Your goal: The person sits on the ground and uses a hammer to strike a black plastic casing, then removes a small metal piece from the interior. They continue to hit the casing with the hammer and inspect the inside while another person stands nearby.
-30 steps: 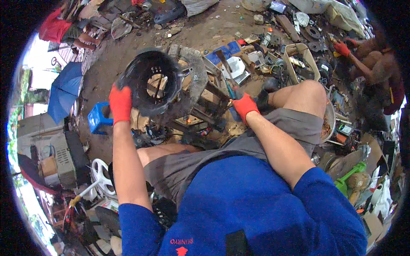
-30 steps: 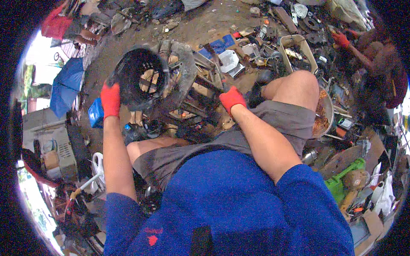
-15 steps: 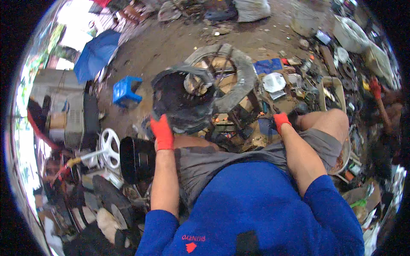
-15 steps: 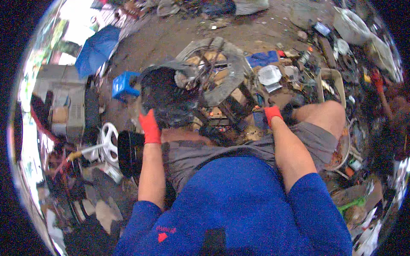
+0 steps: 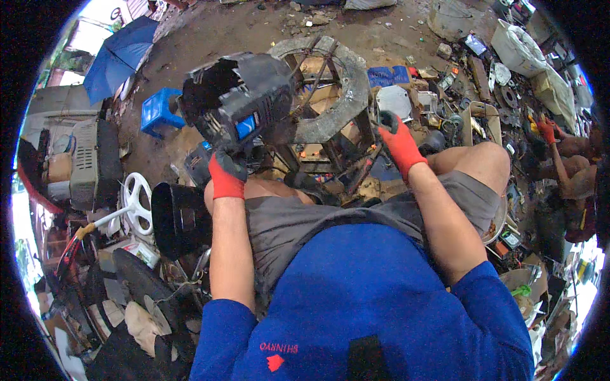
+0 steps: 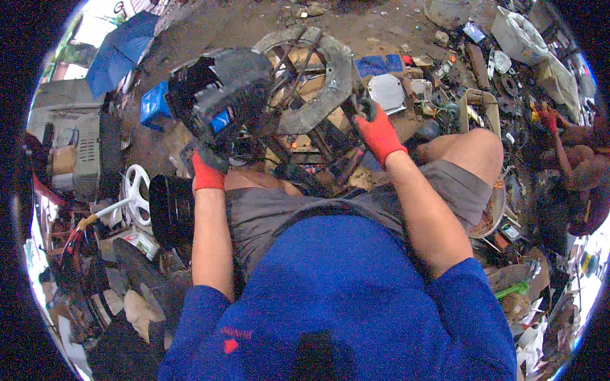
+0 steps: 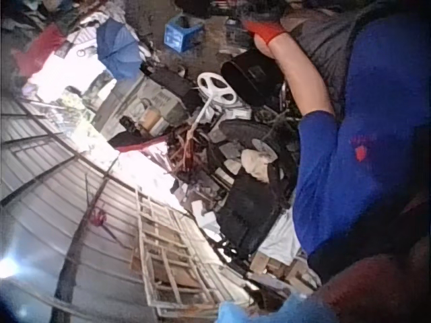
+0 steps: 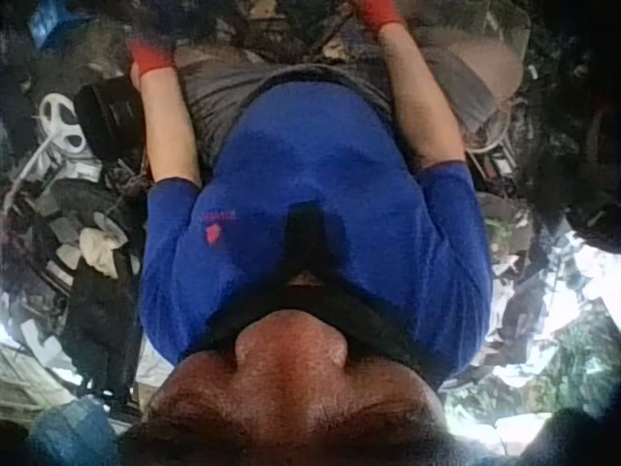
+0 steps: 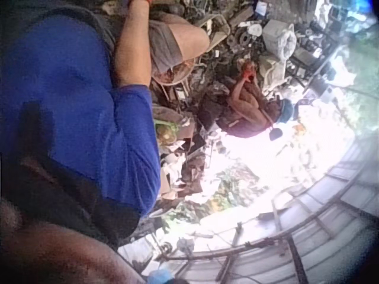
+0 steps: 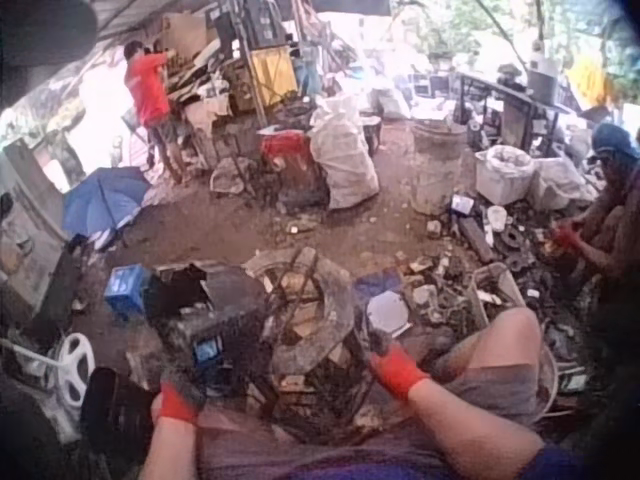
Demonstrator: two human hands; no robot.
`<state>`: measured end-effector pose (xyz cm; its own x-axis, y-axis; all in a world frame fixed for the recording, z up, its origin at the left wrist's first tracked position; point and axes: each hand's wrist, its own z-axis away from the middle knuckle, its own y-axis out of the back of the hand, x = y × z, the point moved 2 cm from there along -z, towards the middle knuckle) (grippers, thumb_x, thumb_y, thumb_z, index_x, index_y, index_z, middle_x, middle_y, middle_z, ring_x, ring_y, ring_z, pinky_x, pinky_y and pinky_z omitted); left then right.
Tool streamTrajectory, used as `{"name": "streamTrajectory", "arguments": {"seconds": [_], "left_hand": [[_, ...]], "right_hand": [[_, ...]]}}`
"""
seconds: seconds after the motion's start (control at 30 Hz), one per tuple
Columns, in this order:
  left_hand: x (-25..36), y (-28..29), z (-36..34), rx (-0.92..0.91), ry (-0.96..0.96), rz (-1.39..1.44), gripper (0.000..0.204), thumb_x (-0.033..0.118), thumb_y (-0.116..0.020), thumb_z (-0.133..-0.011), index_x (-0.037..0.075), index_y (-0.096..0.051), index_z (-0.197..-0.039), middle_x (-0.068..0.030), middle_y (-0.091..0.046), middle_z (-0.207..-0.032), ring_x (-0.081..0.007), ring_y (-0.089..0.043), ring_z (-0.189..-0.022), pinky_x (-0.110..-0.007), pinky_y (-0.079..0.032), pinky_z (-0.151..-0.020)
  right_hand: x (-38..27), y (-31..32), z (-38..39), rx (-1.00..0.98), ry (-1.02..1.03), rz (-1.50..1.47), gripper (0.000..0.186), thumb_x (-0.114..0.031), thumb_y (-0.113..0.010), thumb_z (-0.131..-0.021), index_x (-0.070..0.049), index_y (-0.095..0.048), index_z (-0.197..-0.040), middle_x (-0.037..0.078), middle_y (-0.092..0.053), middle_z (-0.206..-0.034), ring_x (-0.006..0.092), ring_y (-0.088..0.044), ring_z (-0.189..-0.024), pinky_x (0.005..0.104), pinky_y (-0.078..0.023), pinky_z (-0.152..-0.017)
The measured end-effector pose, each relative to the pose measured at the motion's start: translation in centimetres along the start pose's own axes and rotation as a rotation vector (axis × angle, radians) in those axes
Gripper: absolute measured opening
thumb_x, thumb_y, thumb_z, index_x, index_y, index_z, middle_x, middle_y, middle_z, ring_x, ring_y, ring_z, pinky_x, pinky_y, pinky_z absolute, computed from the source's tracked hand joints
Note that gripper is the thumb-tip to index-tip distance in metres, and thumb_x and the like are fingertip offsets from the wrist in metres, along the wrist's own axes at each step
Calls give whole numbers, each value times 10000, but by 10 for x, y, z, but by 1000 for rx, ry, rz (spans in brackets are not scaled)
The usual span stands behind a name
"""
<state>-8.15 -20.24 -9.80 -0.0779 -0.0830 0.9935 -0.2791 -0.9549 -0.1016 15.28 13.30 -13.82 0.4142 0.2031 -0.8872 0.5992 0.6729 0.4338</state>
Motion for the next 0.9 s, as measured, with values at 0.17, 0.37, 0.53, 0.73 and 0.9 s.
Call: {"name": "streamTrajectory", "arguments": {"seconds": [0.17, 0.37, 0.53, 0.73, 0.9], "left_hand": [[-1, -44, -11, -221, 326, 591, 348, 146, -454, -911, 14, -567, -1214, -132, -605, -1184, -290, -592, -1031, -411, -502, -883], [-6, -145, -14, -446, 427, 639, 408, 247, -439, -932, -21, -544, -1221, -183, -607, -1172, -310, -612, -1030, -419, -485, -950], [-33, -190, 6, -271, 316, 449, 316, 150, -400, -950, 3, -619, -1124, -134, -654, -1090, -226, -639, -971, -356, -518, -884], [-71, -163, 25, -414, 602, 544, 418, 256, -318, -1000, 53, -477, -1330, -148, -533, -1312, -259, -543, -1169, -378, -414, -1032], [-59, -162, 30, -611, 716, 742, 450, 307, -294, -1012, 57, -445, -1353, -151, -500, -1347, -285, -499, -1224, -402, -393, -1044]], "right_hand": [[-88, 45, -3, -261, 366, -149, 673, -223, -712, -814, -60, -395, -1385, 98, -473, -1356, 201, -502, -1184, 335, -395, -1008], [-135, 42, -35, -252, 749, -44, 894, -307, -779, -726, -68, -286, -1433, 193, -386, -1398, 308, -385, -1303, 393, -323, -1083], [-109, 22, -63, -119, 650, 97, 965, -351, -813, -668, -77, -294, -1434, 220, -366, -1398, 351, -354, -1319, 430, -295, -1102], [-107, 2, -72, -98, 830, 322, 938, -353, -835, -623, -154, -368, -1412, 231, -380, -1383, 387, -389, -1283, 449, -332, -1076], [-106, -25, -79, -160, 731, 331, 910, -268, -800, -686, -114, -319, -1442, 214, -350, -1419, 394, -352, -1315, 425, -321, -1083]]}}
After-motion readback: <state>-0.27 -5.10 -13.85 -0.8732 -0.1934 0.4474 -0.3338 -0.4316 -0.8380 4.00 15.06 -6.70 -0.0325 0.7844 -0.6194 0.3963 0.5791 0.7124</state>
